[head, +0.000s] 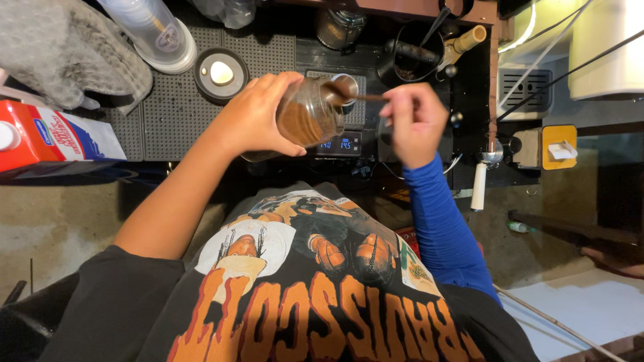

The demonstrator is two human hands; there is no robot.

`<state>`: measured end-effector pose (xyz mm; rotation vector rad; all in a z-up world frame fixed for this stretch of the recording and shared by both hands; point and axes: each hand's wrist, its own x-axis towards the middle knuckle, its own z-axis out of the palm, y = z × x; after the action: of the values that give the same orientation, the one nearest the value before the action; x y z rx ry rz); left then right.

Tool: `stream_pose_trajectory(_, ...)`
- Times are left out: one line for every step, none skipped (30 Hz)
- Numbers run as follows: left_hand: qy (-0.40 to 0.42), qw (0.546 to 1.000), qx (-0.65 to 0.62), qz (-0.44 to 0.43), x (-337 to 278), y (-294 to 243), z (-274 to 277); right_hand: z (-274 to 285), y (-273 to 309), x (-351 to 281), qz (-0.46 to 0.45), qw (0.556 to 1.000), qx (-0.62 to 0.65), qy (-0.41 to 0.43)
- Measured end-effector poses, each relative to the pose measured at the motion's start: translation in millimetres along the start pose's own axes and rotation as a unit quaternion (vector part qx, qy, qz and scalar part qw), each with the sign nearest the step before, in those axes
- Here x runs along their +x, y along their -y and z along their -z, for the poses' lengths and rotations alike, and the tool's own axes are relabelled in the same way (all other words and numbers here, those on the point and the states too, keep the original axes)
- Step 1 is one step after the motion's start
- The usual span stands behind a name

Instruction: The person prepares a beverage by first cleaning a plastic cup with a cloth, then weighing and scooping a brown powder into a metal portafilter basket. They use a digital scale to measure the powder and a spoon to transfer it.

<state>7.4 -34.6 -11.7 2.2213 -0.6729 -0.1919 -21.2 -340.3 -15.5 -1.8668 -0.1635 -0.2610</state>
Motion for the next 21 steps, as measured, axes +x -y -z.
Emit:
stream_pose_trajectory(-0.003, 1.000, 0.002, -0.003, -1, 1, 0, 3, -4, 6, 0.002, 0.999, 0.011, -0.031)
stream_pose_trajectory(-0.001, 1.000, 0.005, 0.003, -2, 2, 1, 4, -8, 9, 0.005, 0.998, 0.023, -0.065)
stream_pose_trajectory(0.001, 1.000, 0.009, 0.008, -3, 3, 2, 3, -13, 10, 0.017, 0.998, 0.000, -0.065)
stream_pose_trajectory(0.003, 1.000, 0.013, 0.011, -2, 5, 3, 1, -18, 11, 0.031, 0.997, -0.024, -0.065)
stream_pose_trajectory(0.005, 1.000, 0.013, 0.018, -2, 6, 5, -1, -22, 12, 0.045, 0.996, -0.047, -0.066)
stream_pose_trajectory(0.008, 1.000, 0.013, 0.025, -4, 7, 5, -4, -27, 12, 0.082, 0.990, -0.102, -0.059)
stream_pose_trajectory(0.012, 0.999, 0.013, 0.033, -5, 8, 5, -9, -33, 10, 0.120, 0.979, -0.158, -0.053)
stream_pose_trajectory(0.010, 0.999, 0.013, 0.032, -7, 8, 5, -14, -38, 9, 0.156, 0.964, -0.211, -0.043)
stream_pose_trajectory(0.007, 0.999, 0.013, 0.031, -9, 9, 5, -19, -44, 7, 0.155, 0.961, -0.226, -0.045)
stream_pose_trajectory(0.004, 0.999, 0.013, 0.028, -10, 9, 6, -24, -49, 6, 0.155, 0.957, -0.240, -0.047)
stream_pose_trajectory(0.007, 0.999, 0.011, 0.035, -10, 10, 6, -27, -53, 7, 0.154, 0.953, -0.255, -0.049)
stream_pose_trajectory(0.009, 0.999, 0.007, 0.042, -11, 10, 6, -29, -58, 9, 0.115, 0.972, -0.200, -0.050)
stream_pose_trajectory(0.012, 0.999, 0.004, 0.049, -13, 10, 6, -29, -63, 11, 0.075, 0.985, -0.145, -0.051)
stream_pose_trajectory(0.009, 0.999, 0.004, 0.047, -13, 10, 7, -28, -67, 14, 0.035, 0.994, -0.090, -0.051)
stream_pose_trajectory(0.006, 0.999, 0.004, 0.046, -14, 10, 7, -26, -70, 16, 0.027, 0.995, -0.074, -0.059)
stream_pose_trajectory(0.003, 0.999, 0.004, 0.044, -15, 10, 7, -22, -74, 19, 0.020, 0.996, -0.058, -0.066)
stream_pose_trajectory(0.001, 0.999, 0.004, 0.043, -16, 11, 8, -19, -76, 21, 0.013, 0.996, -0.042, -0.074)
stream_pose_trajectory(0.000, 0.999, 0.004, 0.042, -16, 11, 8, -15, -79, 22, -0.006, 0.996, -0.033, -0.078)
stream_pose_trajectory(-0.001, 0.999, 0.003, 0.040, -16, 12, 8, -12, -81, 22, -0.026, 0.996, -0.023, -0.082)
stream_pose_trajectory(0.001, 0.999, 0.004, 0.043, -16, 12, 8, -9, -82, 21, -0.044, 0.995, -0.014, -0.086)
stream_pose_trajectory(0.003, 0.999, 0.004, 0.045, -16, 13, 9, -6, -83, 21, -0.055, 0.994, -0.007, -0.091)
